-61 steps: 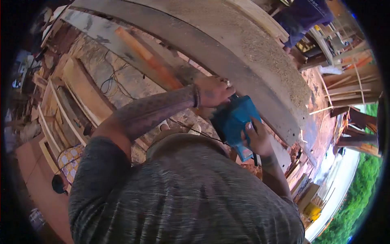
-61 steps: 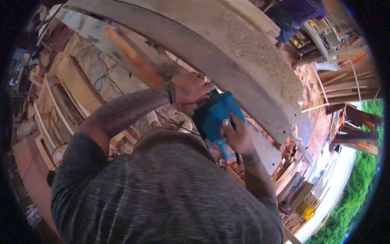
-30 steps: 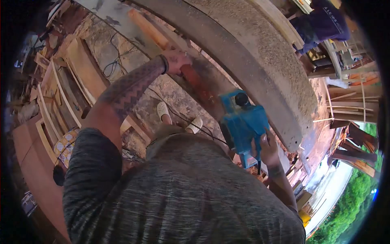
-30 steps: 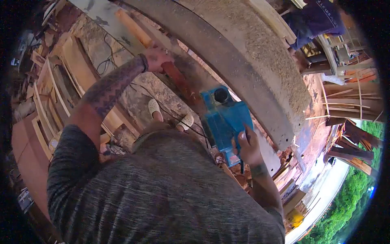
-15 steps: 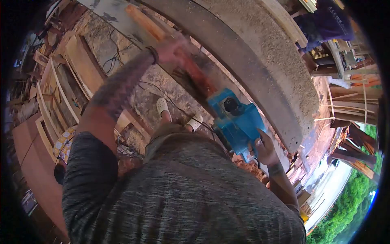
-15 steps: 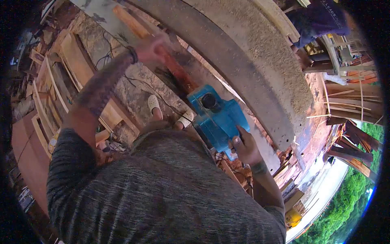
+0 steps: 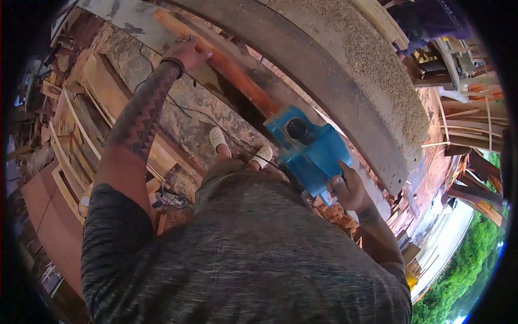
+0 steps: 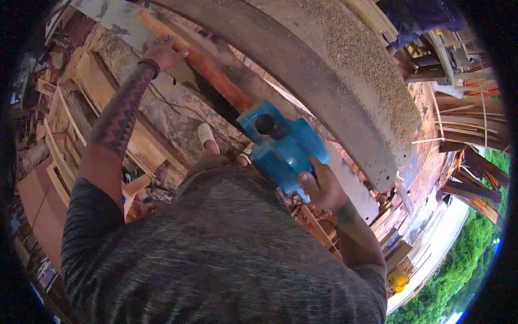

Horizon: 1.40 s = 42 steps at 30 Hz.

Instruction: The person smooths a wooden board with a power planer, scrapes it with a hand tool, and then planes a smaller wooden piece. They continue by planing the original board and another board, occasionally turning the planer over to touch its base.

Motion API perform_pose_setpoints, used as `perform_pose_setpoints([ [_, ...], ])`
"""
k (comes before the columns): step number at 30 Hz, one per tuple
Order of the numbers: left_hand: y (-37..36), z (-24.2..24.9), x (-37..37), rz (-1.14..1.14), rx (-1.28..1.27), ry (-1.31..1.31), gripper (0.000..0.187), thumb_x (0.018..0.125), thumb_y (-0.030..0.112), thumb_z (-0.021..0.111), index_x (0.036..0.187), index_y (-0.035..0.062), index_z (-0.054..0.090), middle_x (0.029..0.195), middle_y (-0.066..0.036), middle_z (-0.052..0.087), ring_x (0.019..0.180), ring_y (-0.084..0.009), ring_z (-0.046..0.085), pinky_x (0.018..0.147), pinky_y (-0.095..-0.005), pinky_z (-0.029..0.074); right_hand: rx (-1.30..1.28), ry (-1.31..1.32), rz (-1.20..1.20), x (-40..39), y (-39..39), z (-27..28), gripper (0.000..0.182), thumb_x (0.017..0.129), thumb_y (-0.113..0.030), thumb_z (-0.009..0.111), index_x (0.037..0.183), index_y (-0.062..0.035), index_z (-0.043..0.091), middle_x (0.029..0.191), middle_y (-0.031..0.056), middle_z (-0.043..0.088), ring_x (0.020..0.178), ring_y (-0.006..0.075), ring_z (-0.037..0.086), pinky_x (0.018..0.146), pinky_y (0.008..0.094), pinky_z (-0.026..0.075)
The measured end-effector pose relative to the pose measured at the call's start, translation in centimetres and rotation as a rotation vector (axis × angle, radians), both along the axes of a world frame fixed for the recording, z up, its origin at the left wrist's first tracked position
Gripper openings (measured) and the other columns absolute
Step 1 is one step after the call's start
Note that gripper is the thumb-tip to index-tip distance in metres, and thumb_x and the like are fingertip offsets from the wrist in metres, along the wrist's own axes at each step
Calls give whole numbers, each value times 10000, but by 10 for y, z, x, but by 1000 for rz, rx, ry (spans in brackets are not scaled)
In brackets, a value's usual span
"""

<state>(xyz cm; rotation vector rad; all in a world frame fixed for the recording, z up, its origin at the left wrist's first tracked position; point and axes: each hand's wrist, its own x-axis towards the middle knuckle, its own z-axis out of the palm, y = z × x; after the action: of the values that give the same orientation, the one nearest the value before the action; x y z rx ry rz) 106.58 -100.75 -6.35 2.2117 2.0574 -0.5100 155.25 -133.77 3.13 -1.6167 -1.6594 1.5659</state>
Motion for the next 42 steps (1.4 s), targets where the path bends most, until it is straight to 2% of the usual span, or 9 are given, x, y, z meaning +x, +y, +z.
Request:
perform_pose_setpoints([
  [7,-7,30,12,64,-97,-8,1054,909,847,489,1643,105,344,1695,-131,367,1587,-371,267,1288,-613,138,45,52,56,-18,26,3,508,1101,-234,517,1440,135,438,750,64,626,603,126,587,567,312,497],
  [10,9,-16,-15,-23,13,-75,1028,909,847,488,1634,128,369,1684,-124,389,1581,-381,281,1270,-664,124,-5,16,70,-25,35,8,536,1112,-246,490,1450,160,402,759,75,620,619,138,591,590,312,503],
  [13,-8,-1,-5,-44,134,-12,957,914,761,557,1550,53,461,1644,-195,421,1504,-362,424,1252,-484,321,-28,4,116,-28,45,7,558,1120,-261,464,1443,184,372,776,87,616,643,146,597,614,313,513],
  [22,12,-28,-31,-153,137,-109,661,1039,601,475,1509,140,530,1581,-160,516,1507,-398,409,1253,-642,221,-45,53,55,-50,66,7,480,1098,-397,545,1202,71,547,706,67,609,593,141,600,547,328,491],
  [25,2,-8,-19,-29,58,-121,660,1066,528,465,1526,56,500,1577,-163,519,1453,-305,498,1275,-487,259,-23,55,77,-56,74,5,468,1099,-397,544,1209,58,555,704,68,606,596,148,599,552,336,489],
  [31,22,-48,-47,-190,112,-187,534,1066,479,478,1514,188,495,1515,-117,582,1449,-415,462,1199,-677,281,-9,52,102,-84,99,12,389,1104,-371,536,1162,11,573,700,81,606,615,176,602,591,362,487],
  [37,4,-9,-22,-14,69,-20,493,1068,443,462,1527,264,482,1599,-20,515,1525,-369,367,1103,-875,172,18,35,116,-111,129,8,402,1106,-416,518,1067,-20,576,722,75,614,642,175,603,612,354,479],
  [40,10,-19,-31,-24,50,-13,468,1057,373,463,1516,291,502,1638,15,471,1538,-376,348,1070,-895,193,14,49,100,-128,141,10,429,1104,-449,518,1041,-31,587,733,66,619,642,172,602,613,349,479],
  [42,14,-25,-37,-54,36,-73,488,1039,312,466,1523,255,502,1645,-8,461,1528,-364,372,1129,-801,227,21,50,110,-137,151,8,444,1102,-466,519,1019,-37,595,737,62,622,643,167,603,613,347,480],
])
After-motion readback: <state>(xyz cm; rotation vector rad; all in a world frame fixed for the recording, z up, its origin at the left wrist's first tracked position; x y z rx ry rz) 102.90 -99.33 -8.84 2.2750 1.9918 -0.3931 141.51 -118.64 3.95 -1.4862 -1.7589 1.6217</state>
